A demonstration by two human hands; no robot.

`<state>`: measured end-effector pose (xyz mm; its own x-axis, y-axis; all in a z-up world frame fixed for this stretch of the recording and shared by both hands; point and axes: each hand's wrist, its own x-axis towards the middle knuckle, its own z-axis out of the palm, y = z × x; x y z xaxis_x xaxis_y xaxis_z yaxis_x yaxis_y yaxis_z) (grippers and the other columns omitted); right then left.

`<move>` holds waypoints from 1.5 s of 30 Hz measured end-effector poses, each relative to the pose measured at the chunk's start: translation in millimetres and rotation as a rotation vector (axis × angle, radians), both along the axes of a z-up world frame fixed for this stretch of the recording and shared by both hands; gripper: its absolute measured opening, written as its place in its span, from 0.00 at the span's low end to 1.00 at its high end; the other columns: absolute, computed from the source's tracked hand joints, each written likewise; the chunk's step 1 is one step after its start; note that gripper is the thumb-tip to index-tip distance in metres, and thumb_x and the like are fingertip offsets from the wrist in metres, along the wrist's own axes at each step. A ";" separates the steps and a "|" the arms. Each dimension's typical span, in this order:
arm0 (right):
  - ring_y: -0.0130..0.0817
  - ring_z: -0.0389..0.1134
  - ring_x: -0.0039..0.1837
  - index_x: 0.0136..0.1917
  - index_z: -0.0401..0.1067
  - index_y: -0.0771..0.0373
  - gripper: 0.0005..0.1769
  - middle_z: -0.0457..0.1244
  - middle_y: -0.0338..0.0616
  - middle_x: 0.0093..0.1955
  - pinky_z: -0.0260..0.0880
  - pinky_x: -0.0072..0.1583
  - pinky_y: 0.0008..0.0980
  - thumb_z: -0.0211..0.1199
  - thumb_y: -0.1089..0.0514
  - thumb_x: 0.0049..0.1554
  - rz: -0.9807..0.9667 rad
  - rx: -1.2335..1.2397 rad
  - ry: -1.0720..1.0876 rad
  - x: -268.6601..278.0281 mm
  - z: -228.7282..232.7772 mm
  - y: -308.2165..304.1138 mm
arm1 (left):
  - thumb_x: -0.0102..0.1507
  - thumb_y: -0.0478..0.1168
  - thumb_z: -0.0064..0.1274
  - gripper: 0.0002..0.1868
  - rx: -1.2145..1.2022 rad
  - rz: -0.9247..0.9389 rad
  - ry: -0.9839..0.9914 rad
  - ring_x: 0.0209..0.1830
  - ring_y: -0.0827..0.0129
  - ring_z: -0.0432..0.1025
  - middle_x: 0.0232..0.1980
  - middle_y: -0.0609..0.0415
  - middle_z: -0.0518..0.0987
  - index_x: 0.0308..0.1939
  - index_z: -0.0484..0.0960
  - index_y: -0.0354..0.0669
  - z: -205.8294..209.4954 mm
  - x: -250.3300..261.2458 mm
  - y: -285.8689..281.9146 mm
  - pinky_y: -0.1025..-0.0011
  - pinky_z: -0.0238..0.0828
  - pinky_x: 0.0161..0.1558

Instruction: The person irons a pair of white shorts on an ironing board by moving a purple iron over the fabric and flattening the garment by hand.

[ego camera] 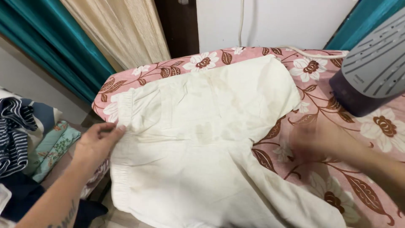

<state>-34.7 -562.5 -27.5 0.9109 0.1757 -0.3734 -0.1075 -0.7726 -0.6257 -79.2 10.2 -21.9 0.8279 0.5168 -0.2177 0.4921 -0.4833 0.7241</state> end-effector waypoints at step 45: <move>0.36 0.74 0.42 0.71 0.68 0.62 0.38 0.72 0.51 0.46 0.72 0.42 0.39 0.74 0.57 0.48 -0.620 0.025 -0.162 -20.9 23.0 -33.6 | 0.56 0.45 0.61 0.21 -0.088 -1.579 -0.420 0.43 0.59 0.77 0.45 0.50 0.83 0.53 0.83 0.47 27.7 -51.2 -275.9 0.61 0.75 0.52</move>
